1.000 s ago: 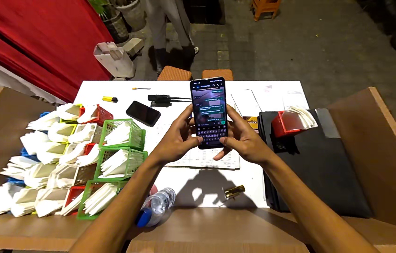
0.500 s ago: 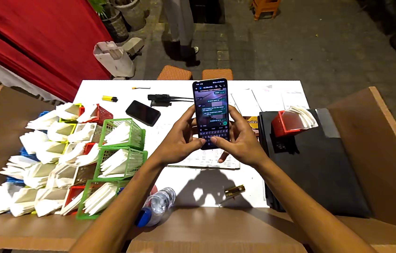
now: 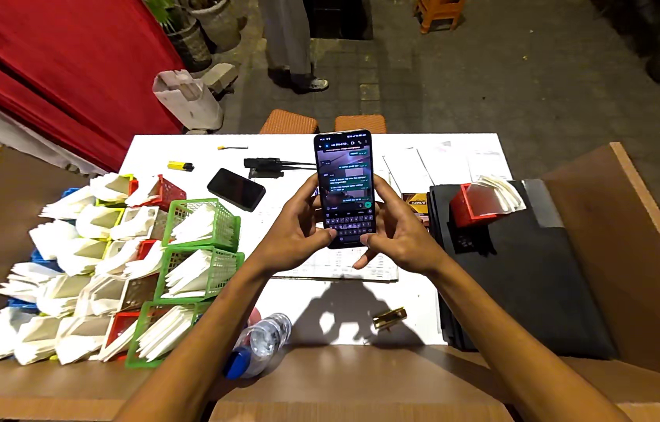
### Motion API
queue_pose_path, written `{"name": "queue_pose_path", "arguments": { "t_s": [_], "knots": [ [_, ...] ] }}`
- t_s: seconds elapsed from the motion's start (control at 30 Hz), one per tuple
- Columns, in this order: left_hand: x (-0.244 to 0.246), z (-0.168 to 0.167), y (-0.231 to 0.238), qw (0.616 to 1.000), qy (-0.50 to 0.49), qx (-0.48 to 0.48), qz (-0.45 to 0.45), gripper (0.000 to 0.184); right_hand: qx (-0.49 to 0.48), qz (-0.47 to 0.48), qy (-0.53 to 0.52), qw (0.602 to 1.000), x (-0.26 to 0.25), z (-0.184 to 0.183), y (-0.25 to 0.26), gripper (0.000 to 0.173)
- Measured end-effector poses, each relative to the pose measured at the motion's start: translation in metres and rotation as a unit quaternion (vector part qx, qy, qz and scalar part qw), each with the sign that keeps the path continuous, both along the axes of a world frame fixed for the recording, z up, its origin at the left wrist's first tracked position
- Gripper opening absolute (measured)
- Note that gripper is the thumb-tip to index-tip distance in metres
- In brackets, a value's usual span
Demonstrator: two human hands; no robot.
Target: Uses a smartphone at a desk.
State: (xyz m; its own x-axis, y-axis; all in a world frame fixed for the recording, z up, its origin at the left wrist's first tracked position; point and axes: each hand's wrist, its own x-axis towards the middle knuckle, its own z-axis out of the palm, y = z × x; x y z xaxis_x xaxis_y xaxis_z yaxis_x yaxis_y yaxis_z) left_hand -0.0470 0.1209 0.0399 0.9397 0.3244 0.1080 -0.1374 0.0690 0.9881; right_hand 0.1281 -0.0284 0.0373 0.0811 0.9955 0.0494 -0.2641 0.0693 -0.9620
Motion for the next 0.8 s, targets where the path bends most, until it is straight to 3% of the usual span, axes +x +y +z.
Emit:
{"name": "queue_pose_path", "arguments": {
  "t_s": [0.3,0.53,0.8],
  "knots": [
    [0.0012,-0.0002,-0.0023,1.0,-0.005,-0.011,-0.018,0.09,-0.037,-0.06,-0.011,0.997,-0.0043,0.0017,0.0018,0.065],
    [0.0005,0.001,-0.0013,1.0,0.008,-0.002,0.0,0.089,-0.022,-0.022,-0.015,0.999,-0.0009,0.001,0.0005,0.091],
    [0.0002,-0.0001,-0.0013,1.0,0.004,-0.004,0.0,0.088,-0.003,0.001,0.006,1.0,0.0031,0.0004,0.0001,0.077]
  ]
}}
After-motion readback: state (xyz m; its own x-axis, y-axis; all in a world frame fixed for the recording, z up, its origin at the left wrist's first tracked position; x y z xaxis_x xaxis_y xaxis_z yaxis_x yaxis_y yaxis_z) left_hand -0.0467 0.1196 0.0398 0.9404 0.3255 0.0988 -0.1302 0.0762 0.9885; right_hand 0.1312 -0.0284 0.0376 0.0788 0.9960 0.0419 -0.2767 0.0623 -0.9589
